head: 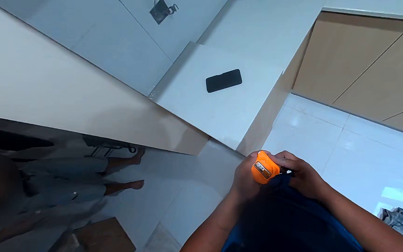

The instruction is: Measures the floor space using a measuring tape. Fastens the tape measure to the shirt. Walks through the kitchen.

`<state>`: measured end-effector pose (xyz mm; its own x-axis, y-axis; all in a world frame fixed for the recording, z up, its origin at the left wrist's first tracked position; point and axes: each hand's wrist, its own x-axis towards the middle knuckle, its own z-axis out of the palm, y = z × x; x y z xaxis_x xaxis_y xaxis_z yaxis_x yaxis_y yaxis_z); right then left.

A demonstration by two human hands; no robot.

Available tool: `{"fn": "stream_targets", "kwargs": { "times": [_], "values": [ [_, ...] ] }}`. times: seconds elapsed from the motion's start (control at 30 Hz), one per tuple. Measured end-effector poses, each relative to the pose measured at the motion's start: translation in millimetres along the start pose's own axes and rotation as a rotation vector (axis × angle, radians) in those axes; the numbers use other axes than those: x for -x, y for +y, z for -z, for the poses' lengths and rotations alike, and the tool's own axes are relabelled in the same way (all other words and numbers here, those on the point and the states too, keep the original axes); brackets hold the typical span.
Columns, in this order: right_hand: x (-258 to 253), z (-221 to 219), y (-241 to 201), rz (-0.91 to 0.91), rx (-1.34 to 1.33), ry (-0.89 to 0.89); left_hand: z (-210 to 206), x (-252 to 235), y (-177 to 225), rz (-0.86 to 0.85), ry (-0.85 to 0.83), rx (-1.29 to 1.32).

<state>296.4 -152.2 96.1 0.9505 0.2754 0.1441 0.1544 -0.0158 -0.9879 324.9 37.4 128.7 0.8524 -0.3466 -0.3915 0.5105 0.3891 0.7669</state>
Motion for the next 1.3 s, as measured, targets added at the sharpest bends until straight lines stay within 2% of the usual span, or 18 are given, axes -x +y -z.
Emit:
{"fn": "stream_targets", "kwargs": {
  "times": [0.1, 0.17, 0.27, 0.33, 0.4, 0.47, 0.53, 0.63, 0.7, 0.77, 0.87, 0.93, 1.13, 1.3],
  "values": [
    [1, 0, 1, 0.027, -0.047, -0.001, 2, 0, 1, -0.006, -0.049, 0.013],
    [2, -1, 3, 0.046, -0.053, 0.008, -1, -1, 3, 0.005, -0.011, -0.053],
    [3, -3, 3, 0.094, -0.016, 0.034, -2, -2, 4, -0.037, 0.146, -0.336],
    [2, -5, 2, 0.165, 0.09, 0.046, 2, -4, 0, -0.131, 0.179, -0.542],
    [0, -7, 1, 0.258, 0.183, 0.013, 2, -2, -2, -0.163, 0.087, -0.681],
    [-1, -9, 0, 0.311, 0.215, -0.054, 3, -3, -3, -0.116, 0.023, -0.694],
    [0, -9, -3, 0.248, 0.199, -0.071, 7, -5, -3, -0.038, 0.015, -0.553],
    [6, -11, -5, 0.011, 0.115, 0.017, 6, -10, 1, 0.052, 0.057, -0.183],
    [8, -11, -5, -0.048, 0.101, 0.033, 5, -11, 3, 0.069, 0.075, -0.064],
    [7, -11, -7, -0.046, 0.1, 0.009, 5, -10, 2, 0.015, 0.063, -0.161],
    [1, -12, -13, -0.123, 0.096, -0.036, 3, -8, -3, -0.163, 0.013, -0.623],
    [0, -15, -14, -0.183, 0.073, -0.023, 2, -6, -7, -0.246, -0.024, -0.76],
    [0, -9, -14, -0.303, -0.076, -0.126, 1, -6, -6, -0.266, 0.07, -0.757],
    [1, -14, -12, -0.331, -0.071, -0.027, 0, -3, -12, -0.382, 0.052, -0.84]
  ]
}}
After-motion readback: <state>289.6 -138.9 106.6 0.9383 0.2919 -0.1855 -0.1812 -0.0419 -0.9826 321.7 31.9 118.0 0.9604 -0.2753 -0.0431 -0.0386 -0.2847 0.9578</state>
